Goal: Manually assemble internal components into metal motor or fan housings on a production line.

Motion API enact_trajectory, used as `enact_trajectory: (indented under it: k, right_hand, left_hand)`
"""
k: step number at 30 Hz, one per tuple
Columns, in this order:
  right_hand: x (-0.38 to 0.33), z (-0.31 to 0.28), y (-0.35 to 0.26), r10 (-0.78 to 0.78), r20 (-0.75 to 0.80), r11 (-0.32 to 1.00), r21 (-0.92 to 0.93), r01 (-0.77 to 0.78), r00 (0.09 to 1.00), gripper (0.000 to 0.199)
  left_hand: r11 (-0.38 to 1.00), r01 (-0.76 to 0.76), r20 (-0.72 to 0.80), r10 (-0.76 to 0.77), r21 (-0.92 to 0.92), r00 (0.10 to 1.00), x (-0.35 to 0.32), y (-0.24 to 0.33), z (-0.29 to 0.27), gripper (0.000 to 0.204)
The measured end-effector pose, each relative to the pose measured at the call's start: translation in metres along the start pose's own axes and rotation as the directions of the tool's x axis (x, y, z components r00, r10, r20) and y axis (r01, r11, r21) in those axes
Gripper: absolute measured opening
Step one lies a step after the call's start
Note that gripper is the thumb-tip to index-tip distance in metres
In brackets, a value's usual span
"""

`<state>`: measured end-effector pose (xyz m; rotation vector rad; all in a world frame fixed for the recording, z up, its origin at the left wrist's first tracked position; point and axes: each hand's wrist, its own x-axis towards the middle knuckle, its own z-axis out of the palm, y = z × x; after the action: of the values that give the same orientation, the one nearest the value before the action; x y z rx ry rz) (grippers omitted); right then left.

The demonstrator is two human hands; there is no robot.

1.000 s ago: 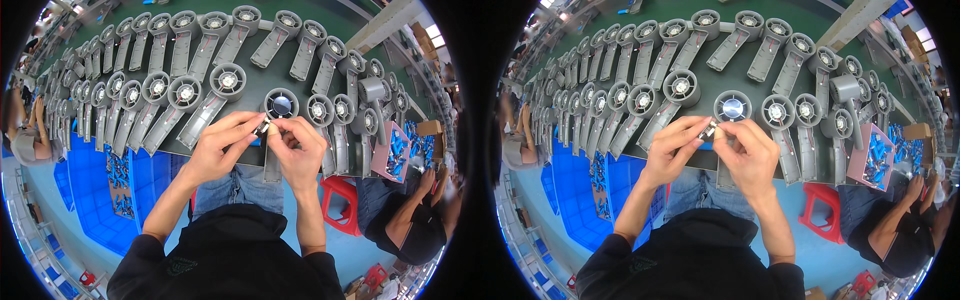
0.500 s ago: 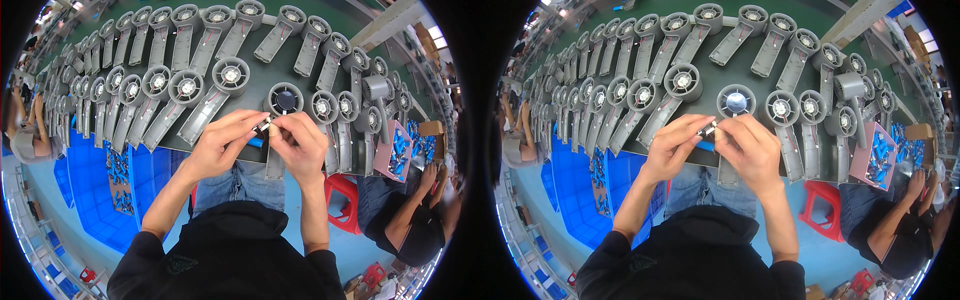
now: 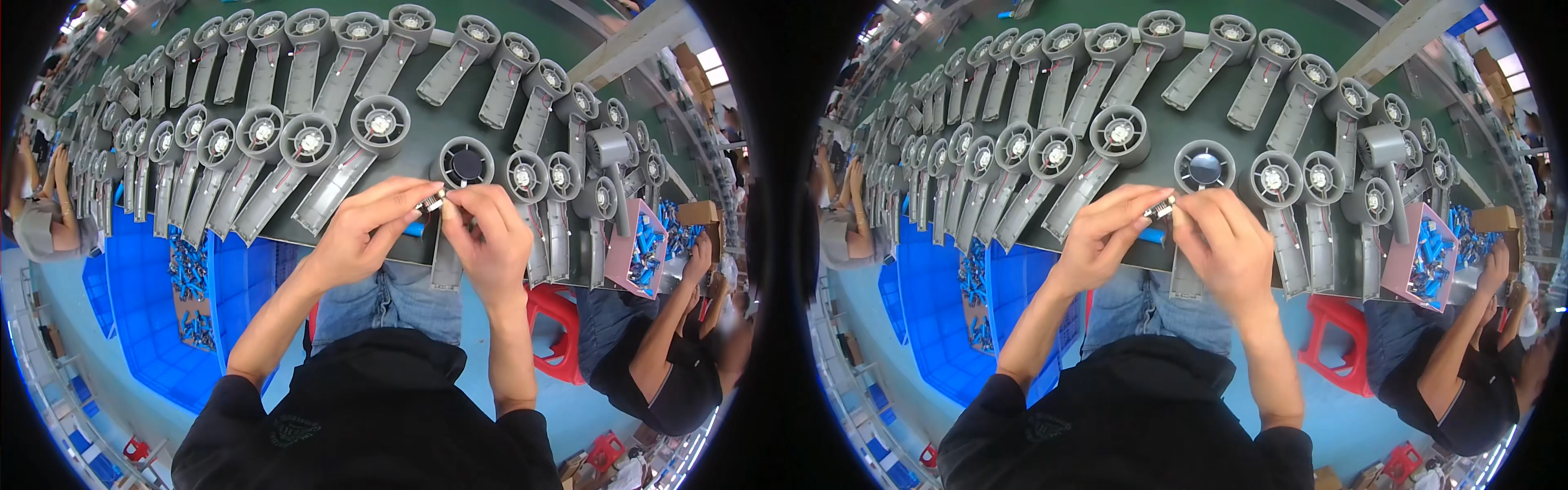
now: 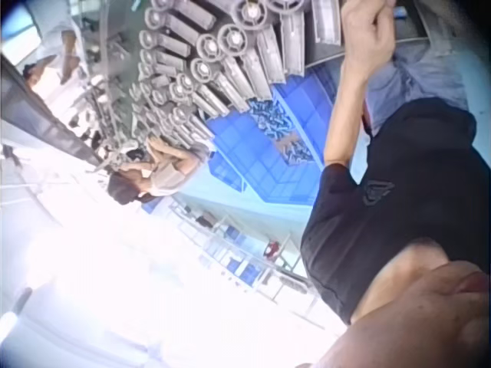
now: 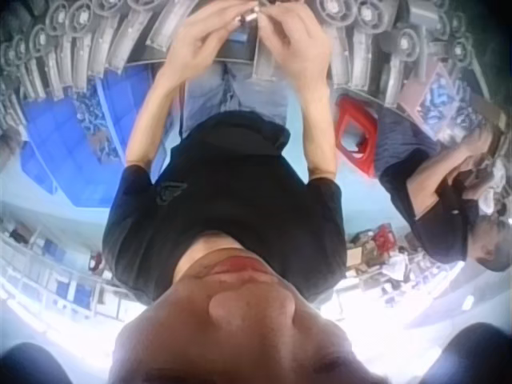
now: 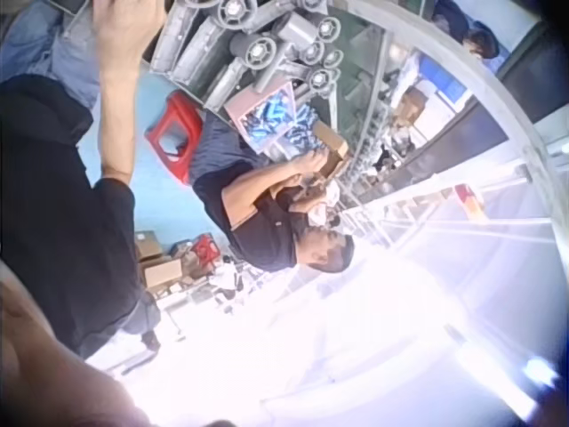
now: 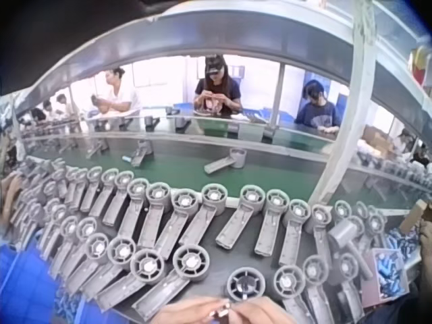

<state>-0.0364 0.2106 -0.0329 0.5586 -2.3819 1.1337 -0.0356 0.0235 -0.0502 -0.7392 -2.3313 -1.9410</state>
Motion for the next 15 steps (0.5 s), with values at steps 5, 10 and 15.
enact_trajectory:
  k: [5,10,15]
  right_hand:
    - [-0.03,-0.016,-0.042,0.485,0.038,0.872,-0.099,-0.48,0.874,0.008]
    - [-0.044,-0.027,-0.052,0.768,0.253,0.568,0.154,-0.809,0.588,0.015]
    - [0.041,-0.074,-0.044,0.649,0.121,0.728,0.185,-0.66,0.751,0.019]
  left_hand:
    - [0.999,0.019,-0.042,-0.018,0.038,0.999,-0.002,0.003,-0.002,0.033]
    - [0.996,0.085,-0.066,-0.085,-0.008,0.994,0.01,0.023,0.01,0.03]
    - [0.993,-0.098,-0.206,0.108,0.059,0.973,0.113,0.053,-0.01,0.026]
